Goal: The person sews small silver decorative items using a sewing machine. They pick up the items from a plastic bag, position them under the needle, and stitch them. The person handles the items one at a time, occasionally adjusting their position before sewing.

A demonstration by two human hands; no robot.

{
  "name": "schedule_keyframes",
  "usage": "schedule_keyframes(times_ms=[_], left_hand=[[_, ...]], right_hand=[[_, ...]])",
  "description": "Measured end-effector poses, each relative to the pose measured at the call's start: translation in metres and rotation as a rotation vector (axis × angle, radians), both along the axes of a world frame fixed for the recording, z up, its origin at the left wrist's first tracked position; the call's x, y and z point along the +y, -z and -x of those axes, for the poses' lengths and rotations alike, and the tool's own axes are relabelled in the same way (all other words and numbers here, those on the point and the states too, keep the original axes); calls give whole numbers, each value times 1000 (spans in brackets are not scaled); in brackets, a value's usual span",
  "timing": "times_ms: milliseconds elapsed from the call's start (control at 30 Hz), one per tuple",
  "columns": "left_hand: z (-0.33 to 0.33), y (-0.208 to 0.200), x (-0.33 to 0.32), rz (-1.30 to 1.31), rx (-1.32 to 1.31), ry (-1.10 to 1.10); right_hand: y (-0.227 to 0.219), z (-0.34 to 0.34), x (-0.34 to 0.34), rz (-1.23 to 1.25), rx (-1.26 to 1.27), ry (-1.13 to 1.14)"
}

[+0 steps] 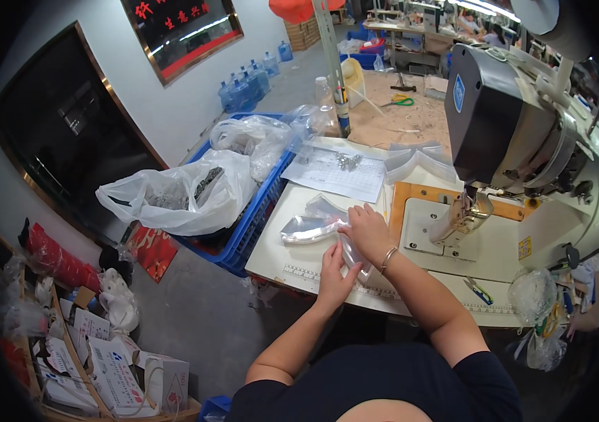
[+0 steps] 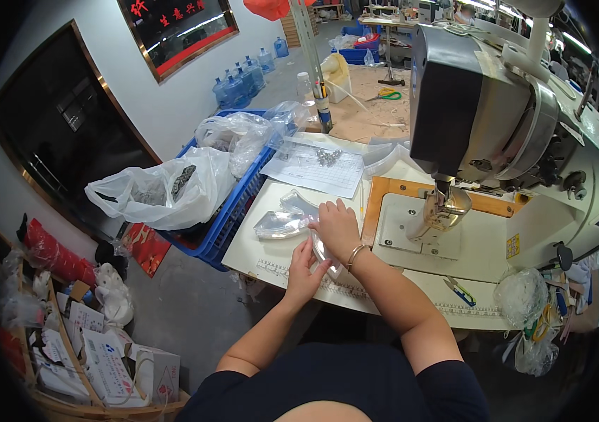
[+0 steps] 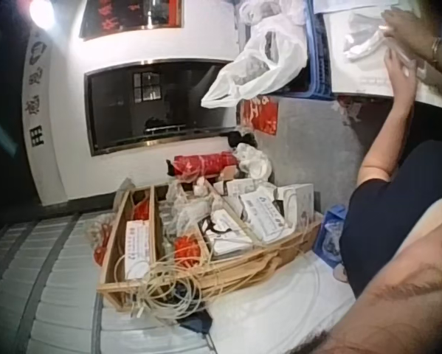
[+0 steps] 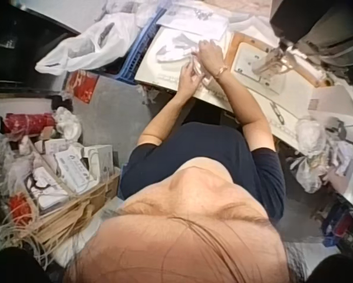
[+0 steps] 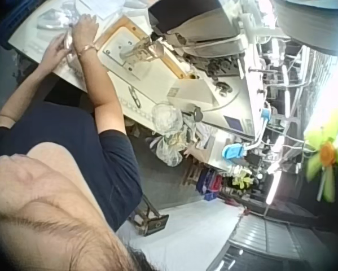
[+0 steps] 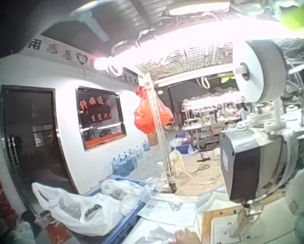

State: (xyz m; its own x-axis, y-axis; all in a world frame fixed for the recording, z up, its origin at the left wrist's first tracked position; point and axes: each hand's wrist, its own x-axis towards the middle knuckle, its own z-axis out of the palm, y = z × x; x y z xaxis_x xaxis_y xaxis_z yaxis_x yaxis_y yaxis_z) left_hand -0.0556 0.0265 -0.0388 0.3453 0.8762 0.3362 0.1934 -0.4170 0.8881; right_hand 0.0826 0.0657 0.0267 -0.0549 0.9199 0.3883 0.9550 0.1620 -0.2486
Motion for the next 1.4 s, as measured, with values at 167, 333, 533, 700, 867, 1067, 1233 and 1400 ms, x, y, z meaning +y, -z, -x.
schedule_keyframes(times_ms=[167, 333, 533, 700, 867, 1067, 1233, 1400], left_hand=[[-3, 7, -1, 6, -74, -35], [0, -12, -7, -2, 16, -68], [29, -58, 72, -481, 227, -220], [25, -76, 126, -610, 683, 81], [25, -85, 144, -476, 698, 252], [30, -70, 140, -502, 567, 264], [27, -77, 144, -727, 561, 276], [23, -89, 144, -495, 616, 386]], right_hand=[[17, 3, -3, -243, -114, 20], [11, 6, -3, -178, 50, 42], [7, 6, 1, -251, 79, 85], [12, 6, 3, -291, -16, 75], [6, 9, -1, -307, -65, 64], [12, 7, 1, -300, -49, 58], [8, 9, -1, -282, -57, 63], [12, 9, 1, -264, -73, 63]])
